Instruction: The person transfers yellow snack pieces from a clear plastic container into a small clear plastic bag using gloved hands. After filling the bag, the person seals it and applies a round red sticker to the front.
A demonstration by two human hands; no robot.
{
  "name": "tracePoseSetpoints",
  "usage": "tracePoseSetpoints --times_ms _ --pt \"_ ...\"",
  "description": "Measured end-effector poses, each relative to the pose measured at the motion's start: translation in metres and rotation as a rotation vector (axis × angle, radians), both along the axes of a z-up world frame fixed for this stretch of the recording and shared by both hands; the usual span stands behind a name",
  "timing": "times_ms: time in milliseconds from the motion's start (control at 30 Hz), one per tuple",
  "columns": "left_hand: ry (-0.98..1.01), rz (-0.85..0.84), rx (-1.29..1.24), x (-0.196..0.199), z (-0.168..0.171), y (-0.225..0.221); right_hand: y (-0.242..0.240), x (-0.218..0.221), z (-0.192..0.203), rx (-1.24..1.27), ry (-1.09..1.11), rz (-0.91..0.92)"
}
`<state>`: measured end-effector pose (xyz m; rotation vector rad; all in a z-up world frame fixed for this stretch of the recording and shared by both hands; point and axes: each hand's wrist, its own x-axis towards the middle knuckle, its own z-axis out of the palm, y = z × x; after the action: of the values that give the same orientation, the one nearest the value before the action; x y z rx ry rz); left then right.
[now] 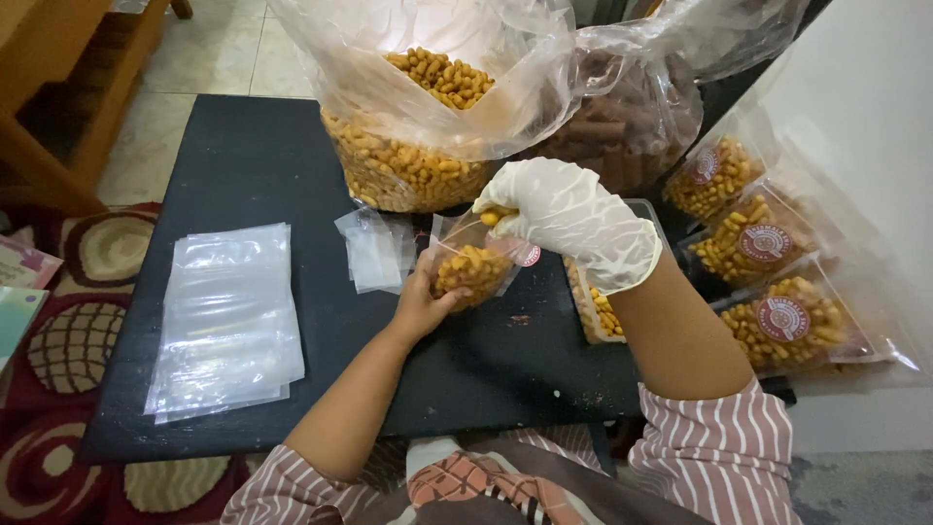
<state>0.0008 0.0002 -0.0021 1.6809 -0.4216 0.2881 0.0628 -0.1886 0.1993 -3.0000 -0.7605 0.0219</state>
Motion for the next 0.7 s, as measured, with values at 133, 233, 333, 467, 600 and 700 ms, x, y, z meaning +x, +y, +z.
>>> tracePoseSetpoints --times_ms 133,233,333,467,600,700 --pt "0.004 0.002 0.004 -0.005 0.009 0.001 0.011 -0.032 0.032 0.06 0.03 -0.044" --pt "0.012 -0.012 -0.026 -0.003 0.008 0.0 0.011 -0.04 0.039 0.062 0.011 -0.07" --pt "0.036 -0.025 -0.036 -0.002 0.003 0.001 0.014 -0.053 0.048 0.028 0.008 -0.089" --pt "-0.04 -0.035 -0.061 0.001 -0.001 0.001 0.015 -0.067 0.064 0.271 0.092 -0.068" --pt "-0.039 -0.034 -0.076 0.008 -0.022 0.001 0.012 -0.103 0.098 0.706 0.105 -0.12" --pt "-0.066 -0.031 -0.066 0.008 -0.025 0.001 -0.028 -0.095 0.078 0.918 0.049 -0.251"
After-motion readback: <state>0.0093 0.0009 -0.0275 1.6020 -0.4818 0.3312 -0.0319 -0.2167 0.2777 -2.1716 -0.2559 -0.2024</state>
